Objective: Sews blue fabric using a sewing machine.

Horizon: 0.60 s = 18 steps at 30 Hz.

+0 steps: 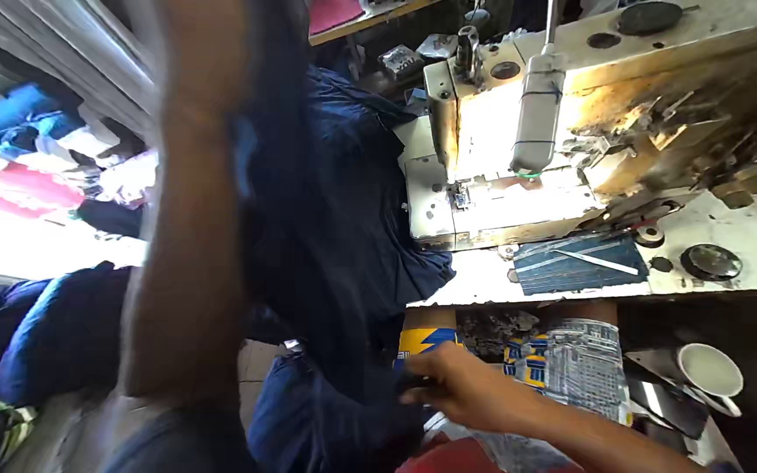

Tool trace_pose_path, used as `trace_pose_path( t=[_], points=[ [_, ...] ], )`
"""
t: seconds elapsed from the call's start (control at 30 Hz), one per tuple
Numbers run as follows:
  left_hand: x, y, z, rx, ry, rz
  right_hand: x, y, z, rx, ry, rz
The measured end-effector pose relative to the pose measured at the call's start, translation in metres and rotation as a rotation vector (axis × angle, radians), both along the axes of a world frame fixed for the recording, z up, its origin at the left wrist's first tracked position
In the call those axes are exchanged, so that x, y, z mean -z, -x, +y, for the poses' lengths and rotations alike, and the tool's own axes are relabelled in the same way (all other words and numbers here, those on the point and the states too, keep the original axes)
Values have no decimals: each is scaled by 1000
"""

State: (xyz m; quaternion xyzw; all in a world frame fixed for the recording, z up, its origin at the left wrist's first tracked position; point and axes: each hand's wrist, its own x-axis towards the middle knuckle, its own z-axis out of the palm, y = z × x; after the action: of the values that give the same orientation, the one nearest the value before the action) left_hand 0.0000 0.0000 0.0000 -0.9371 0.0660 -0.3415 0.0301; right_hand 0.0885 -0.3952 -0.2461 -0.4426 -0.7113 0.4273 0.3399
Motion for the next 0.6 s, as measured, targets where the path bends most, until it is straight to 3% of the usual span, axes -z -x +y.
trace_pose_path(
  t=[0.1,0.17,0.27,0.43,0.6],
  points=[
    [71,-36,-113,84,417,286,42,-46,-24,107,363,-256],
    [118,-37,-131,57,543,361,46,-71,-31,212,471,-289],
    [155,-19,-142,-81,568,259,32,-84,-25,454,220,-101],
    [171,-11,-173,-192,577,150,6,-51,48,841,-242,126],
    [191,-15,-181,-248,593,14,9,-34,94,827,-218,380]
  ],
)
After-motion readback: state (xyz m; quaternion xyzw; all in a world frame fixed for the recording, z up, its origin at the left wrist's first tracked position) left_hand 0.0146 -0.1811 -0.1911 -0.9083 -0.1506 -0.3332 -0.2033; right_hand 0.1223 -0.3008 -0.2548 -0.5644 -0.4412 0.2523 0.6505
